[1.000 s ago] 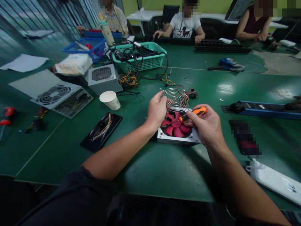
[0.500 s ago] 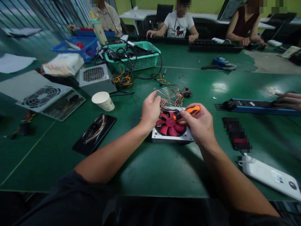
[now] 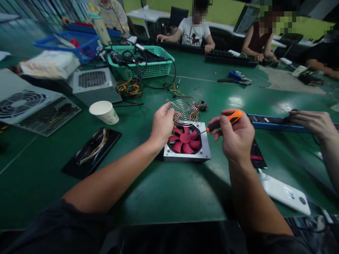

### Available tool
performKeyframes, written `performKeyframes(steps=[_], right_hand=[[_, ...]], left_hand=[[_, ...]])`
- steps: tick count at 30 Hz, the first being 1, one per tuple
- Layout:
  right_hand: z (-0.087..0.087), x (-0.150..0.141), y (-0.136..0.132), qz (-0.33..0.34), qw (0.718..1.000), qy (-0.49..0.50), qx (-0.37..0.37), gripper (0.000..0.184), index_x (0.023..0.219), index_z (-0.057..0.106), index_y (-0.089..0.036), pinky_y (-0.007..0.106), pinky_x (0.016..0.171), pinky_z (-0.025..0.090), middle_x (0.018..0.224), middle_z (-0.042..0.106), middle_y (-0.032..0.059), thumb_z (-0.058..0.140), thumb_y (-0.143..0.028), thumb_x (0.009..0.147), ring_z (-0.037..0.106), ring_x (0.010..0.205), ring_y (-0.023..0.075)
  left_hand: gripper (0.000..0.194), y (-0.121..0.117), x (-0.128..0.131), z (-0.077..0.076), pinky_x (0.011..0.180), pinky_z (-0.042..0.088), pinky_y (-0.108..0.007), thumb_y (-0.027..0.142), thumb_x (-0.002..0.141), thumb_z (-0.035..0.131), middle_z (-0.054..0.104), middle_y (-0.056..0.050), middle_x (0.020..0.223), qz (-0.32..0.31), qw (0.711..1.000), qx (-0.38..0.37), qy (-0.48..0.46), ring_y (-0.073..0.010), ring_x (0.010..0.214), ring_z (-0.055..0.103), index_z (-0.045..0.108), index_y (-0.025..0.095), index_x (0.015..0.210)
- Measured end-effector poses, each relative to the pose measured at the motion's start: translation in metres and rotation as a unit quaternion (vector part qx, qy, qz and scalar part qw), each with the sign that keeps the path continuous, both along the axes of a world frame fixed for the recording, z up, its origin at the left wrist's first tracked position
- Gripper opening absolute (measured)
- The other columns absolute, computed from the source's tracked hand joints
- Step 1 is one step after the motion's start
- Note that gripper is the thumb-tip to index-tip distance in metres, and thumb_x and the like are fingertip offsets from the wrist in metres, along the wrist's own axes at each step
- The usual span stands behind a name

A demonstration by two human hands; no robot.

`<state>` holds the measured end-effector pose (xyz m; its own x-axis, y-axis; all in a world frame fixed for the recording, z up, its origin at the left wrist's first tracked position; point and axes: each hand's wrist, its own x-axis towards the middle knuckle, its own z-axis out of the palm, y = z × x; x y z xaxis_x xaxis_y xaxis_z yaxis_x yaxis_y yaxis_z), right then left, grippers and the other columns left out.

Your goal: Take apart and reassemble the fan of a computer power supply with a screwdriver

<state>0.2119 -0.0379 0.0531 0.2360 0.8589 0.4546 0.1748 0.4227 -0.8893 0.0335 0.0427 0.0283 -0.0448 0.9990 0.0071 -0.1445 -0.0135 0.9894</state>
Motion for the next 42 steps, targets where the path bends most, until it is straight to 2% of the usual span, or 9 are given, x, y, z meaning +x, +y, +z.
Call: performKeyframes(steps=[4, 10, 16, 20, 24, 27, 33, 37, 42], right_hand=[[0.005, -0.003, -0.006, 0.002, 0.999, -0.034, 0.029, 0.023, 0.107, 0.054, -0.025, 0.024, 0.038, 0.041, 0.073, 0.068, -0.0021, 0.064, -0.041, 0.093, 0.056, 0.045, 0.0101], [0.012, 0.003, -0.004, -0.093, 0.99, -0.087, 0.064, 0.027, 0.113, 0.048, -0.027, 0.028, 0.044, 0.045, 0.077, 0.067, -0.0018, 0.061, -0.043, 0.095, 0.057, 0.049, 0.0125], [0.026, 0.014, 0.004, -0.072, 0.979, -0.189, 0.037, 0.041, 0.118, 0.048, -0.027, 0.031, 0.056, 0.055, 0.087, 0.068, 0.0007, 0.07, -0.04, 0.087, 0.066, 0.063, 0.0161], [0.042, 0.017, 0.012, -0.122, 0.944, -0.306, 0.028, 0.041, 0.114, 0.055, -0.025, 0.033, 0.059, 0.054, 0.086, 0.069, 0.0022, 0.074, -0.041, 0.082, 0.067, 0.067, 0.0182], [0.067, 0.016, 0.016, -0.148, 0.902, -0.402, 0.051, 0.035, 0.106, 0.06, -0.024, 0.033, 0.054, 0.05, 0.079, 0.068, 0.002, 0.075, -0.043, 0.08, 0.064, 0.061, 0.0183], [0.079, 0.013, 0.014, -0.112, 0.893, -0.434, 0.045, 0.032, 0.105, 0.06, -0.024, 0.034, 0.058, 0.051, 0.082, 0.07, 0.0027, 0.075, -0.04, 0.081, 0.066, 0.065, 0.0193], [0.073, 0.008, 0.012, -0.054, 0.883, -0.467, 0.004, 0.029, 0.107, 0.06, -0.025, 0.033, 0.063, 0.05, 0.089, 0.072, 0.0028, 0.072, -0.037, 0.084, 0.067, 0.071, 0.0199], [0.069, 0.005, 0.014, -0.05, 0.872, -0.487, -0.01, 0.029, 0.105, 0.061, -0.024, 0.034, 0.066, 0.049, 0.088, 0.071, 0.0034, 0.072, -0.039, 0.083, 0.065, 0.072, 0.02], [0.07, 0.001, 0.012, -0.038, 0.877, -0.479, -0.019, 0.027, 0.103, 0.062, -0.024, 0.033, 0.064, 0.048, 0.086, 0.071, 0.003, 0.072, -0.039, 0.082, 0.064, 0.07, 0.0194]], left_hand=[[0.041, 0.001, 0.0, -0.002, 0.044, 0.038, -0.016, 0.017, 0.098, 0.044, 0.071, -0.006, 0.085, 0.001, 1.0, 0.001, 0.022, -0.008, 0.053, 0.055, 0.054, 0.014, 0.138], [0.042, 0.004, -0.003, -0.006, 0.045, 0.039, -0.015, 0.019, 0.097, 0.045, 0.071, -0.006, 0.088, -0.006, 1.0, 0.01, 0.02, -0.0082, 0.056, 0.056, 0.056, 0.016, 0.137], [0.038, 0.002, -0.009, 0.009, 0.044, 0.039, -0.016, 0.015, 0.087, 0.05, 0.071, -0.005, 0.086, -0.026, 0.998, -0.051, -0.04, -0.009, 0.055, 0.059, 0.061, 0.013, 0.123], [0.034, 0.009, -0.021, 0.02, 0.046, 0.041, -0.016, 0.012, 0.08, 0.056, 0.072, -0.006, 0.083, -0.084, 0.992, -0.084, -0.033, -0.011, 0.057, 0.064, 0.061, 0.014, 0.113], [0.031, 0.022, -0.04, 0.028, 0.047, 0.043, -0.018, 0.011, 0.077, 0.057, 0.074, -0.006, 0.082, -0.149, 0.983, -0.083, 0.065, -0.0124, 0.056, 0.066, 0.058, 0.015, 0.108], [0.03, 0.026, -0.056, 0.036, 0.045, 0.039, -0.016, 0.008, 0.073, 0.055, 0.073, -0.006, 0.075, -0.198, 0.962, -0.088, 0.169, -0.012, 0.054, 0.064, 0.06, 0.015, 0.102], [0.022, 0.027, -0.073, 0.045, 0.05, 0.046, -0.018, 0.013, 0.073, 0.056, 0.074, -0.006, 0.075, -0.277, 0.912, -0.118, 0.28, -0.0126, 0.057, 0.065, 0.066, 0.016, 0.093], [0.013, 0.032, -0.074, 0.034, 0.057, 0.052, -0.02, 0.019, 0.072, 0.06, 0.072, -0.006, 0.067, -0.283, 0.871, -0.097, 0.389, -0.0165, 0.062, 0.069, 0.07, 0.016, 0.079], [0.019, 0.036, -0.075, 0.024, 0.058, 0.052, -0.023, 0.023, 0.075, 0.058, 0.073, -0.006, 0.066, -0.279, 0.834, -0.057, 0.473, -0.0185, 0.062, 0.069, 0.076, 0.019, 0.08]])
